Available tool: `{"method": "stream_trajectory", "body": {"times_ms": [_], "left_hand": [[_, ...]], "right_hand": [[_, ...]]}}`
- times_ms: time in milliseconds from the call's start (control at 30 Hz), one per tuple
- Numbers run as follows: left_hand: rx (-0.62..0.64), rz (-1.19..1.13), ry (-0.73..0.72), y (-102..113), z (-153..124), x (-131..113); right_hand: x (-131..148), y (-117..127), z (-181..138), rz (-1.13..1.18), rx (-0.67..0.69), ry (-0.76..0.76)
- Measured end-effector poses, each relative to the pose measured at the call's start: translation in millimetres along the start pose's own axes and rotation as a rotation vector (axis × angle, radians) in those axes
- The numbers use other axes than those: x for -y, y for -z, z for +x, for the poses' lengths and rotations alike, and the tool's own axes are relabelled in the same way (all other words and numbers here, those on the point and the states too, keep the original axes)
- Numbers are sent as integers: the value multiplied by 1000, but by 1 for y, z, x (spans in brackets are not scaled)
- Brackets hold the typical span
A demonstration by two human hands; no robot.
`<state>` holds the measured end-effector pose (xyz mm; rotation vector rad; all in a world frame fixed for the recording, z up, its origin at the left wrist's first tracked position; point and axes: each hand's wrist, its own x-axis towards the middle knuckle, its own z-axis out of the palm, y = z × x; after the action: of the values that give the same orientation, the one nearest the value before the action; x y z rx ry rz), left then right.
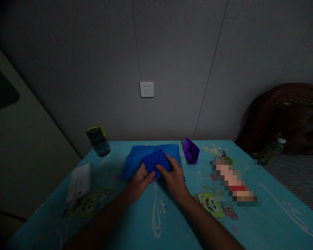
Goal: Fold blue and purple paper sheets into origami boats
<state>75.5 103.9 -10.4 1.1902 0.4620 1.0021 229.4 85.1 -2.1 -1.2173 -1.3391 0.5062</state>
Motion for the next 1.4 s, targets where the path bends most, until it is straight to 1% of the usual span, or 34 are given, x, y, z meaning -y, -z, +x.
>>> {"method": "stream_trajectory", "body": {"times_ms": [133, 367, 433, 500, 567, 600, 667, 767, 833, 900, 967, 1033, 1100, 1167, 1233, 1300, 1400], "left_hand": [[13, 2, 11, 0, 0, 0], [-2, 36, 54, 2, 2, -5], [-14, 58, 71, 7, 3, -9], [-67, 95, 88, 13, 4, -14], [-121, 161, 78, 18, 5, -17], [-122, 209, 66, 19, 5, -17], [-75, 306, 60, 20, 4, -17], [14, 384, 138, 17, 1, -15], [26, 385, 190, 14, -2, -13], [20, 358, 219, 11, -4, -12], [6, 337, 208, 9, -5, -10], [-32, 371, 122, 9, -5, -9], [-92, 474, 15, 10, -4, -8], [-120, 592, -32, 11, -2, -8], [-108, 666, -25, 11, -1, -9], [-97, 686, -11, 10, -2, -10], [-131, 683, -3, 8, -3, -12]], "right_hand": [[5, 3, 2, 54, 18, -73], [16, 6, 4, 114, 51, -98], [18, 9, 6, 139, 99, -106], [18, 13, 8, 145, 167, -113], [17, 15, 9, 122, 249, -114], [17, 15, 9, 109, 292, -111], [15, 15, 9, 94, 356, -102], [13, 12, 8, 105, 405, -109], [11, 12, 7, 107, 418, -124], [10, 11, 7, 99, 416, -132], [9, 11, 7, 91, 398, -129], [8, 10, 6, 84, 377, -128], [7, 8, 5, 72, 350, -131], [7, 7, 5, 65, 321, -135], [6, 5, 4, 66, 294, -137], [7, 4, 4, 67, 269, -134], [9, 4, 3, 61, 233, -128]]}}
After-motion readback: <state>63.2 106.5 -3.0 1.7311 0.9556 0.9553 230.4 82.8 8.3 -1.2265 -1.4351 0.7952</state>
